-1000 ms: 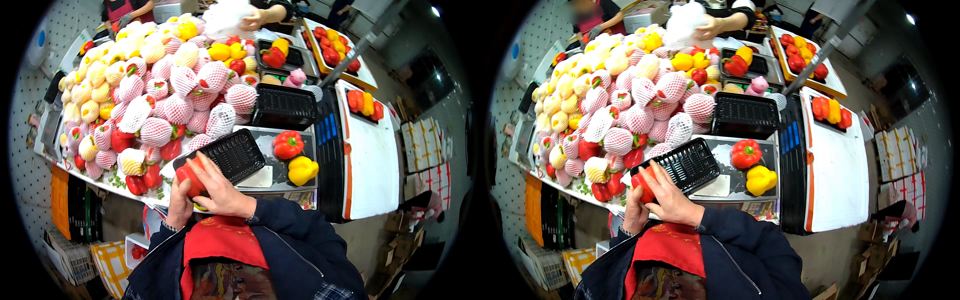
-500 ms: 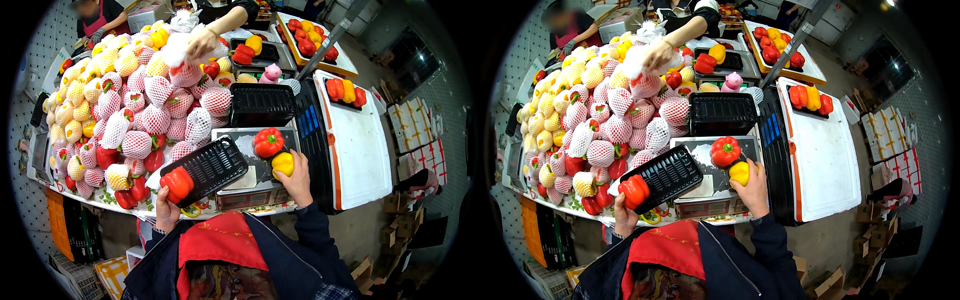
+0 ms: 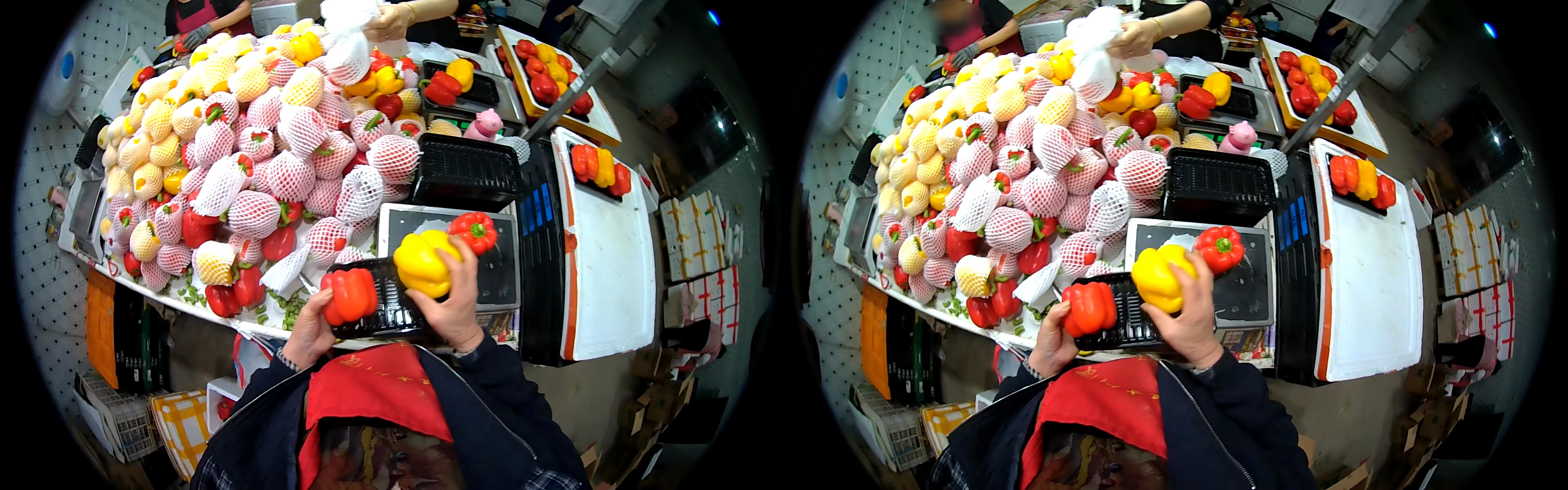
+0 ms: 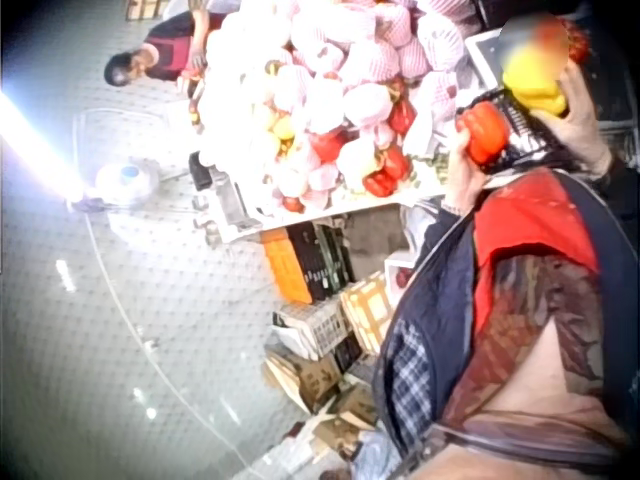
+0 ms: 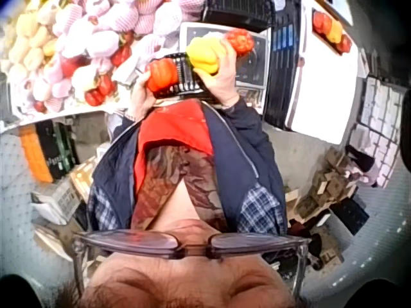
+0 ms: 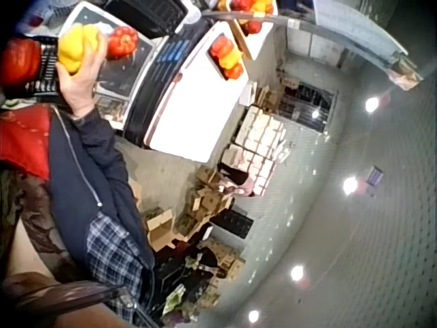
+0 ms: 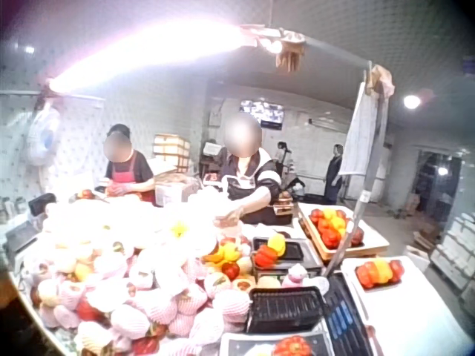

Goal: The person repeatedly picks red and yellow bell peppers from a large pile, trims the stems with scissors, and places them into black plastic trays. The person also weighs the peppers on a digital scale and arranges them in trays for packaging.

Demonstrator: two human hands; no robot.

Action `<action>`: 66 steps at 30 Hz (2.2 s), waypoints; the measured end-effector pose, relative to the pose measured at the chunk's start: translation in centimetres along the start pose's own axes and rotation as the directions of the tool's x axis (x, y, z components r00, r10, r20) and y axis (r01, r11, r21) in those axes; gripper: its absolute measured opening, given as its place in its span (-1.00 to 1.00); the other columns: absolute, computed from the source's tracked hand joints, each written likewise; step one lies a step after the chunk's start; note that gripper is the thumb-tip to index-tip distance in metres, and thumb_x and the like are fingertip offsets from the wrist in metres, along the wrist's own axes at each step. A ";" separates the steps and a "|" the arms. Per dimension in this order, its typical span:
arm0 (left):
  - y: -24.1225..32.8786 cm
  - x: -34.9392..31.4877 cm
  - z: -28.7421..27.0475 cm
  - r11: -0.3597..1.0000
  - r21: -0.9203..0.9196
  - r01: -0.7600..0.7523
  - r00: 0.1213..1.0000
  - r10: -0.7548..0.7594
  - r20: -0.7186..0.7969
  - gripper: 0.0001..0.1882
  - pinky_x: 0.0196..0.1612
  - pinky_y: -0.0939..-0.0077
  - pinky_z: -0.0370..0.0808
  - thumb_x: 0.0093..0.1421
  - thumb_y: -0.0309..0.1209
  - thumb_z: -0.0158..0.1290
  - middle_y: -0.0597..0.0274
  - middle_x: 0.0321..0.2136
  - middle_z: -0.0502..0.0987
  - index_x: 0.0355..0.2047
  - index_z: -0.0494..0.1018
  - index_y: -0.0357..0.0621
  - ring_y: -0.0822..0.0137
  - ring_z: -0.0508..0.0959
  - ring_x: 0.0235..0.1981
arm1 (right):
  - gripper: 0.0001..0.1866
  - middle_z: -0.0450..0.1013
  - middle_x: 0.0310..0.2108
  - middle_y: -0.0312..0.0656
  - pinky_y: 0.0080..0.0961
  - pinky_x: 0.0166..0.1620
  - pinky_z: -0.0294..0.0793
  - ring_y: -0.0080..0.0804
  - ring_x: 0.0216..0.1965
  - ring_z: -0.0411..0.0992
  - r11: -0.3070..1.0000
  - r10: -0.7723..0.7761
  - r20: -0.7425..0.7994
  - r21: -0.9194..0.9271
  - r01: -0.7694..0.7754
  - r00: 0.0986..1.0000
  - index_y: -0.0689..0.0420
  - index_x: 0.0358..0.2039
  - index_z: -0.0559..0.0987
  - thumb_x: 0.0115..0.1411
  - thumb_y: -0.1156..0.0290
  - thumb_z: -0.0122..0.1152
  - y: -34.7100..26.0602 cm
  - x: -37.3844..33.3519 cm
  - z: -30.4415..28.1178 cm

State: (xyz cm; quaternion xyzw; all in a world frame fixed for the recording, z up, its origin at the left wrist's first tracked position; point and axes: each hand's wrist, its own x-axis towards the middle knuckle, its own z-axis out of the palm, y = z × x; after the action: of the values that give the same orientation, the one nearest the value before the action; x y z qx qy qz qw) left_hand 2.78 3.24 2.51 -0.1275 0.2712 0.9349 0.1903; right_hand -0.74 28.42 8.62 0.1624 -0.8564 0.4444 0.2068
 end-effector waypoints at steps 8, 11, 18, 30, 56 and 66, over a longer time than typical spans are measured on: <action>-0.8 1.2 -3.5 0.995 0.086 -0.044 0.999 0.043 0.015 -0.33 0.30 0.19 0.33 0.27 -0.18 0.08 0.13 0.23 0.40 0.32 0.21 -0.17 0.20 0.44 0.23 | -0.29 0.15 0.33 0.19 -0.13 0.34 0.22 0.21 0.33 0.18 0.988 -0.050 0.155 0.150 0.026 0.987 0.17 0.16 0.43 -0.07 0.56 0.46 0.9 -3.7 1.7; -1.4 1.6 -4.7 1.000 0.018 -0.018 0.998 0.017 0.055 -0.30 0.31 0.16 0.33 0.24 -0.17 0.10 0.11 0.26 0.37 0.33 0.19 -0.13 0.17 0.42 0.25 | -0.25 0.16 0.33 0.18 -0.21 0.33 0.24 0.15 0.31 0.23 0.966 0.228 0.123 0.098 -0.240 0.966 0.21 0.25 0.33 0.03 0.49 0.42 0.7 -3.2 2.3; -1.0 2.0 -4.8 0.996 0.081 0.036 0.990 -0.047 0.136 -0.18 0.27 0.16 0.37 0.21 0.03 0.20 0.11 0.24 0.38 0.33 0.18 -0.11 0.18 0.43 0.23 | -0.26 0.23 0.28 0.16 -0.24 0.31 0.26 0.09 0.29 0.27 0.969 0.182 0.222 0.124 -0.213 0.958 0.25 0.29 0.28 0.11 0.49 0.35 1.0 -2.5 3.2; -2.4 2.8 -4.5 0.998 0.055 -0.036 0.998 0.038 -0.042 -0.21 0.31 0.14 0.34 0.24 0.03 0.18 0.09 0.21 0.42 0.30 0.21 -0.18 0.15 0.44 0.22 | -0.21 0.19 0.28 0.24 -0.23 0.34 0.19 0.15 0.30 0.23 0.974 0.218 0.229 0.015 -0.228 0.949 0.30 0.35 0.16 0.19 0.37 0.30 0.9 -2.0 4.0; -1.9 3.4 -4.2 0.985 -0.173 -0.008 1.000 0.008 -0.005 -0.36 0.30 0.08 0.35 0.36 0.06 0.00 0.11 0.22 0.41 0.28 0.26 -0.06 0.12 0.44 0.22 | -0.18 0.30 0.18 -0.02 -0.39 0.25 0.33 -0.29 0.17 0.35 0.502 0.496 0.209 0.723 -0.474 0.843 0.25 0.36 0.21 0.15 0.26 0.30 8.1 2.3 -3.6; -2.4 3.7 -4.7 0.983 -0.182 -0.010 0.999 0.001 -0.049 -0.37 0.30 0.05 0.34 0.36 0.07 -0.01 0.12 0.23 0.40 0.28 0.27 -0.03 0.12 0.44 0.22 | -0.25 0.22 0.18 0.00 -0.30 0.26 0.25 -0.17 0.19 0.27 0.974 0.225 -0.060 0.000 -0.226 0.972 0.24 0.30 0.28 0.14 0.38 0.38 5.8 -0.2 0.2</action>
State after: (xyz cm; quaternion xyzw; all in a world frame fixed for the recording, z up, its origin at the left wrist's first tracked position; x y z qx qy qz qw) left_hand 1.18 3.60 -3.68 -0.1662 0.1895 0.9529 0.1684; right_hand -3.33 31.46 4.37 0.0500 -0.8643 0.4667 0.1809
